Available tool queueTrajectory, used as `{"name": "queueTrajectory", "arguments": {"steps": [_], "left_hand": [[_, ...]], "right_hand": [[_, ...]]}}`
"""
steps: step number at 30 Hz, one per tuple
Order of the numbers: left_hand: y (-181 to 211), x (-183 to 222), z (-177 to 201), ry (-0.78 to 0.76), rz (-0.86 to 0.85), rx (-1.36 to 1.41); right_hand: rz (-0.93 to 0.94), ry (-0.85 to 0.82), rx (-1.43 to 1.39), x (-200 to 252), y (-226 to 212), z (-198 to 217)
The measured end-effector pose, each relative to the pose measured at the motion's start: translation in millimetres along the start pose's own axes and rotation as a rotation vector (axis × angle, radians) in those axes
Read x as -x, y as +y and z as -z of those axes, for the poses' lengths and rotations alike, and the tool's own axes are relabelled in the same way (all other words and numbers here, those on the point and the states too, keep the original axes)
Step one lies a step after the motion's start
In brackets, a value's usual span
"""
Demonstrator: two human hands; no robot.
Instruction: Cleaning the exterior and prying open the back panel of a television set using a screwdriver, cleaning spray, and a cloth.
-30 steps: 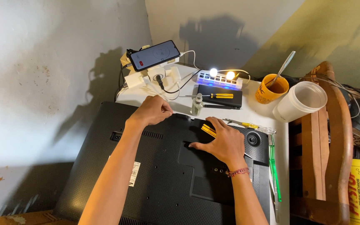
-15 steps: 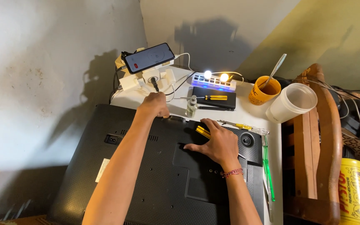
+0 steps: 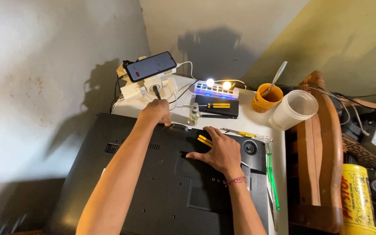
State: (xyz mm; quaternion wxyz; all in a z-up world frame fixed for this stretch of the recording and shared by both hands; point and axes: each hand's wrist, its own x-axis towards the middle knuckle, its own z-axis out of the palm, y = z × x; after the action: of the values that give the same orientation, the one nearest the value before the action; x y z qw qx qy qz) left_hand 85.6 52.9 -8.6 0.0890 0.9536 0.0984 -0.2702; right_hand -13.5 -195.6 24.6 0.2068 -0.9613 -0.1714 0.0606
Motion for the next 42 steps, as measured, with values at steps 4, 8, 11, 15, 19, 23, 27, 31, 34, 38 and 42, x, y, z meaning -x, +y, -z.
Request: {"name": "queueTrajectory", "arguments": {"steps": [4,8,11,15,19,23,27,31,34,38,42], "left_hand": [[4,13,14,-0.019,0.028,0.003],[2,18,21,-0.067,0.034,0.034],[4,26,28,-0.089,0.044,0.055],[-1,10,17,-0.098,0.041,0.067],[-5,17,20,-0.109,0.040,0.124],[-19,7,4,-0.095,0.022,0.342],[-22,21,-17,-0.040,0.013,0.367],[-22,39,-31,0.055,-0.021,0.424],[-30,27,-59,0.232,-0.008,0.488],[-32,43,-90,0.692,-0.229,0.313],[-30,58,-105,1.004,-0.397,0.178]], "right_hand": [[0.001,0.007,-0.003,1,-2,3],[0.002,-0.008,-0.012,2,0,1],[0.002,0.001,-0.010,1,1,-1],[-0.005,-0.019,-0.026,1,0,2],[-0.005,-0.027,-0.020,0,-1,4],[-0.012,-0.029,-0.016,1,-1,4],[-0.046,-0.039,0.007,-3,2,-1],[-0.044,-0.002,0.024,-1,5,-8],[-0.015,0.041,0.020,1,3,-8],[0.004,0.050,0.049,6,4,-8],[-0.011,0.062,0.070,19,2,-6]]}}
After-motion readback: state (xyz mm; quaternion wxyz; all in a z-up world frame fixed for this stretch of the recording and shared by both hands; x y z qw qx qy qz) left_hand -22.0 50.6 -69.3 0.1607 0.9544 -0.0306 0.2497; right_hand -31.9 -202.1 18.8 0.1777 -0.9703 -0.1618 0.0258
